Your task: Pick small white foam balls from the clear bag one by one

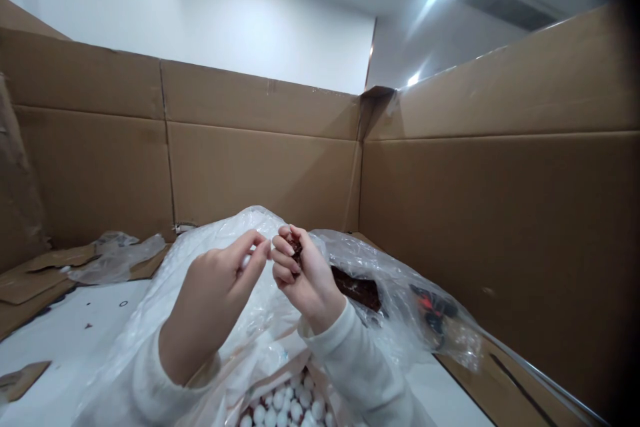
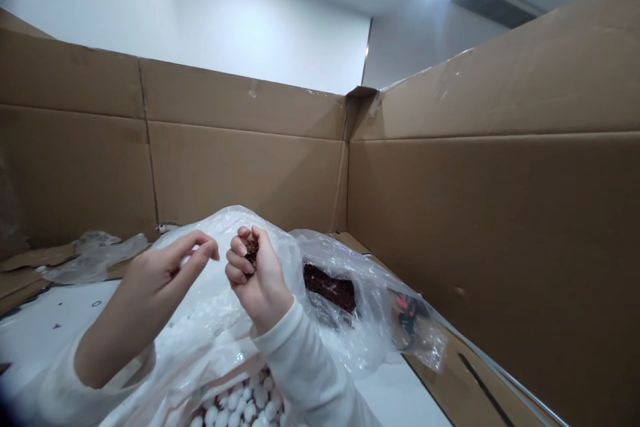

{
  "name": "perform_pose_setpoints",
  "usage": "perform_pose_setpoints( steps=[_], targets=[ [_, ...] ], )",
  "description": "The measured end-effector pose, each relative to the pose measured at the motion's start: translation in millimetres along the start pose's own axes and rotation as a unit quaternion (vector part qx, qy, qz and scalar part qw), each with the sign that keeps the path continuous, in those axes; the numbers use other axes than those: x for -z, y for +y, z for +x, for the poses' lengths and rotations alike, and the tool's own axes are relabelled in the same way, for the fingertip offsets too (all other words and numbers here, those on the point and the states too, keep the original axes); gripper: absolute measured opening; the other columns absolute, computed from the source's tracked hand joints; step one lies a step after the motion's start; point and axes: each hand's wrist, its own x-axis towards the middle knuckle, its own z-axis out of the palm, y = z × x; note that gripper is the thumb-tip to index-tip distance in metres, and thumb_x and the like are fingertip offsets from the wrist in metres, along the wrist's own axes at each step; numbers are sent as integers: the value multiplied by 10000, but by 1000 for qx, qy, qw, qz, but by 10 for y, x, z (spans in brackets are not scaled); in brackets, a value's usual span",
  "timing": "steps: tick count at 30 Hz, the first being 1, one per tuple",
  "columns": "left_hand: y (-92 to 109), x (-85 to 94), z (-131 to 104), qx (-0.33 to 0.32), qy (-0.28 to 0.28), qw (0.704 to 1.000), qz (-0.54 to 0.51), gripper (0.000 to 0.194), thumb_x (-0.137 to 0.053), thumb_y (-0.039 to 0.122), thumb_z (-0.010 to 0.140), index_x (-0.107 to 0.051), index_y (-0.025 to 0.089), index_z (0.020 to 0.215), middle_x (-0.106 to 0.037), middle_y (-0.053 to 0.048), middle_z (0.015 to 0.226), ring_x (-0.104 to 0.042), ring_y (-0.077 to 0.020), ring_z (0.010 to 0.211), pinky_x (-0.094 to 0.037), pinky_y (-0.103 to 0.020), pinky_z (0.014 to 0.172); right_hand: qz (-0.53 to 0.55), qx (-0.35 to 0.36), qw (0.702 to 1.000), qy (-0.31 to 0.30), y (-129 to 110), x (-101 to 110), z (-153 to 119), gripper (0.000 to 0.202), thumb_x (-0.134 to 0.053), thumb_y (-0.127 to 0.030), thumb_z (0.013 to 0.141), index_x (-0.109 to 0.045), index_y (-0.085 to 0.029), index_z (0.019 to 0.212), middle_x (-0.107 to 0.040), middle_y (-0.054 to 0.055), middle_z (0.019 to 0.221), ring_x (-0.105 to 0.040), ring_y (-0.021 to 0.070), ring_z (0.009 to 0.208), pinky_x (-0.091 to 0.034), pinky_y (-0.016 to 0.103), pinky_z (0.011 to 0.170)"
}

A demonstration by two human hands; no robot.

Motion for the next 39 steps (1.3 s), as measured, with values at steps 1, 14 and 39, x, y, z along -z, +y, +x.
perform_pose_setpoints(
  steps=[1, 14, 39],
  targets=[
    [-16, 3, 6, -5, 16, 1000, 13, 329, -276, 372, 875, -554, 205, 822, -550, 43, 529, -464, -115, 447, -290, -211, 470, -6, -7, 1000, 1, 15, -1, 3, 276, -298, -231, 878, -504, -137, 720, -307, -83, 459, -154, 20, 320, -106, 141, 299],
    [-160, 19, 43, -50, -62, 990, 116, 310, -344, 388, 856, -616, 277, 955, -661, 8, 658, -586, -165, 564, -316, -220, 493, -142, -82, 986, 28, 203, -21, -17, 429, -342, -446, 855, -616, -119, 895, -278, -93, 424, -133, 7, 325, -94, 123, 320],
    [-145, 68, 49, 43, 60, 995, 61, 259, -369, 437, 836, -516, 224, 843, -602, 30, 582, -528, -152, 500, -303, -221, 491, -166, -11, 986, 13, 301, -21, -26, 202, -441, -359, 830, -472, -179, 745, -291, -96, 463, -128, 27, 362, -84, 140, 329]
  ],
)
